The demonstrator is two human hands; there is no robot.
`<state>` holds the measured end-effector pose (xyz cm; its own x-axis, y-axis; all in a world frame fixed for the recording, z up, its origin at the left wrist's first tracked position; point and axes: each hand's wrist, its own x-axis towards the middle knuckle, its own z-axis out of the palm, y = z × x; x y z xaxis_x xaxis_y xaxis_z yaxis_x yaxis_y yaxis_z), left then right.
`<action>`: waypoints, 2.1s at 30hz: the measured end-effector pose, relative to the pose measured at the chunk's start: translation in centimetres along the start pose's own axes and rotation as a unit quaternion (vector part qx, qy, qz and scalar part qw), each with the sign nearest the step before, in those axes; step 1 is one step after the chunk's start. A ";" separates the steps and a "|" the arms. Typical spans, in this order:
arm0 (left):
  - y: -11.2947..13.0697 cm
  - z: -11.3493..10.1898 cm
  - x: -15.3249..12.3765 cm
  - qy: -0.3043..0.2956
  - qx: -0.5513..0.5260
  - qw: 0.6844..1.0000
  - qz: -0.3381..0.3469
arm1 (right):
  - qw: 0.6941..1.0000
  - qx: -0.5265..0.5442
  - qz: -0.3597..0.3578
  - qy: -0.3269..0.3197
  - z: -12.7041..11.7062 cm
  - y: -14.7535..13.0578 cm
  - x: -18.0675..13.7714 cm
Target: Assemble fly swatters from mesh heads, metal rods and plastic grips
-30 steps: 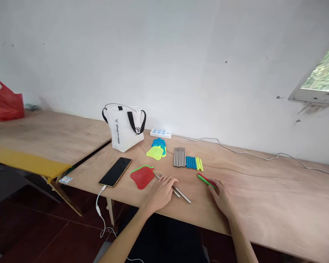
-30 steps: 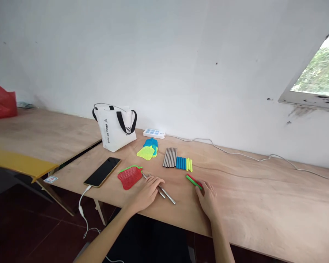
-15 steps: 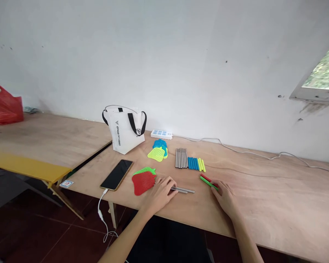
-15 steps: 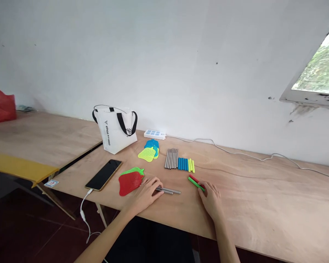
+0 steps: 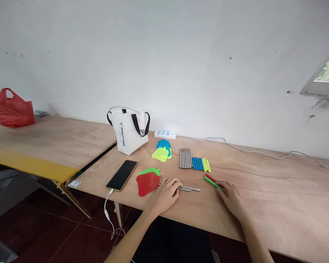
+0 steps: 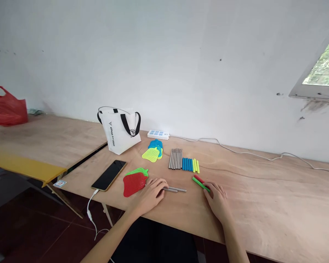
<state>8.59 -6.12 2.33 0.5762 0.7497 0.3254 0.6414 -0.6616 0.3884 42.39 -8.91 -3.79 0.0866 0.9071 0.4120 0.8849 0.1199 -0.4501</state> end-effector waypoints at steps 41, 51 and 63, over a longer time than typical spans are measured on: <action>0.0 1.1 0.3 -0.010 -0.035 0.997 -0.074 | 1.000 0.002 -0.016 -0.014 -0.2 0.0 0.3; -1.7 1.4 0.1 0.015 -0.005 0.999 -0.035 | 0.999 0.006 -0.036 0.025 0.2 0.1 0.1; -1.4 1.1 -0.1 0.085 -0.003 0.995 -0.059 | 0.980 0.013 -0.201 0.007 0.2 -6.5 -0.5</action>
<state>8.14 -5.27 0.83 0.4030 0.8143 0.4178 0.6959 -0.5691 0.4380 36.44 -10.08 -1.25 -0.2599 0.7791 0.5704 0.8371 0.4763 -0.2692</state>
